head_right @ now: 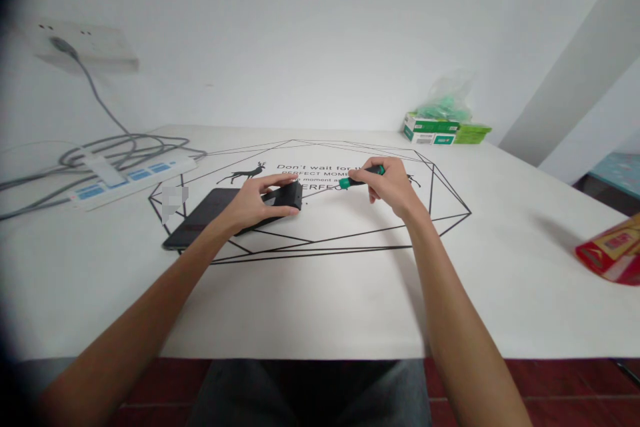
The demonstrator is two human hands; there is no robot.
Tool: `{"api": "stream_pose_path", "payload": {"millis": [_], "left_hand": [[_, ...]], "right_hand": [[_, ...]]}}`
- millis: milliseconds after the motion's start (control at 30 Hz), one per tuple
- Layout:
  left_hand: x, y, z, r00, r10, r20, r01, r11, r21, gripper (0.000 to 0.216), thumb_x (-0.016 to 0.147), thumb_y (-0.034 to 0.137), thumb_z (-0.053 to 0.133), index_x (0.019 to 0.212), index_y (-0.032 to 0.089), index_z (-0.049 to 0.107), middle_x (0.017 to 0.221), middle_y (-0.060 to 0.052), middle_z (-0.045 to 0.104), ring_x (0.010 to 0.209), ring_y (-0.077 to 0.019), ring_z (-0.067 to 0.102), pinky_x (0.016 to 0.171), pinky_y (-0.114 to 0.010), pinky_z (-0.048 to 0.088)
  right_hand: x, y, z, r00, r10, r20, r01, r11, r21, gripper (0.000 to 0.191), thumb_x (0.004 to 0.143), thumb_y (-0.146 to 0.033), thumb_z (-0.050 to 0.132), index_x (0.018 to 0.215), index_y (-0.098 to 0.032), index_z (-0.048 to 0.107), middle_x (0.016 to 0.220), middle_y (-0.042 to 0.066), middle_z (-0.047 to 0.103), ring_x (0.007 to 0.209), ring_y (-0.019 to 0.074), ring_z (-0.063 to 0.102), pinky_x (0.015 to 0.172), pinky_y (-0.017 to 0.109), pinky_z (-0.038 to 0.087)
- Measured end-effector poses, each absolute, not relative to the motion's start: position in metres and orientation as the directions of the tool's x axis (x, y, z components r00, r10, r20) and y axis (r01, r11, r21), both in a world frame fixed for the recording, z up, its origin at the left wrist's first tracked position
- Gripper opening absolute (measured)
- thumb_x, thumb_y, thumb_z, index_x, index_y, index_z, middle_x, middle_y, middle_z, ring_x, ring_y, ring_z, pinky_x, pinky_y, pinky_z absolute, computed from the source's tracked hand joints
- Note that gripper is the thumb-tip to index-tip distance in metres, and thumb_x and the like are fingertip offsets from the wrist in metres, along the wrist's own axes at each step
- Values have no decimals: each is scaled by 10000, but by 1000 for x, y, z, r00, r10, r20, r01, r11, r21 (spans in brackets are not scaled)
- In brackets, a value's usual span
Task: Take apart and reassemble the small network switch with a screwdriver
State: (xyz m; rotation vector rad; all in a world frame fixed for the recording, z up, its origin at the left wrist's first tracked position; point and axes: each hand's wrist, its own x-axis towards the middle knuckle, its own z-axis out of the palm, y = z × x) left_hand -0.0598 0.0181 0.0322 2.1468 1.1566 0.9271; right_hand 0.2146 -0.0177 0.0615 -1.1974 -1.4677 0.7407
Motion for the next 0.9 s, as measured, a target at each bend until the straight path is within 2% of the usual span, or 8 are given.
{"api": "stream_pose_path", "payload": {"millis": [500,900], "left_hand": [[-58,18,32,403,855,326,512,-506,694,680,608,438,843,1232,235,665,1313,-89,654,1213,-308,595,1047,-481,445],[-57,17,31,415,849,326,517,-515,684,684,617,440,838,1236,209,659,1328,-94,643,1232,-296,582,1048,-448,457]], "right_hand": [[214,-13,55,41,943,330,321,300,-898,273,694,-349,784,596,-153,620,393,-38,465,346,81,404,394,245,321],[213,-13,55,38,945,325,331,295,-896,261,701,-334,778,595,-152,623,377,-37,461,335,75,388,390,236,296]]}}
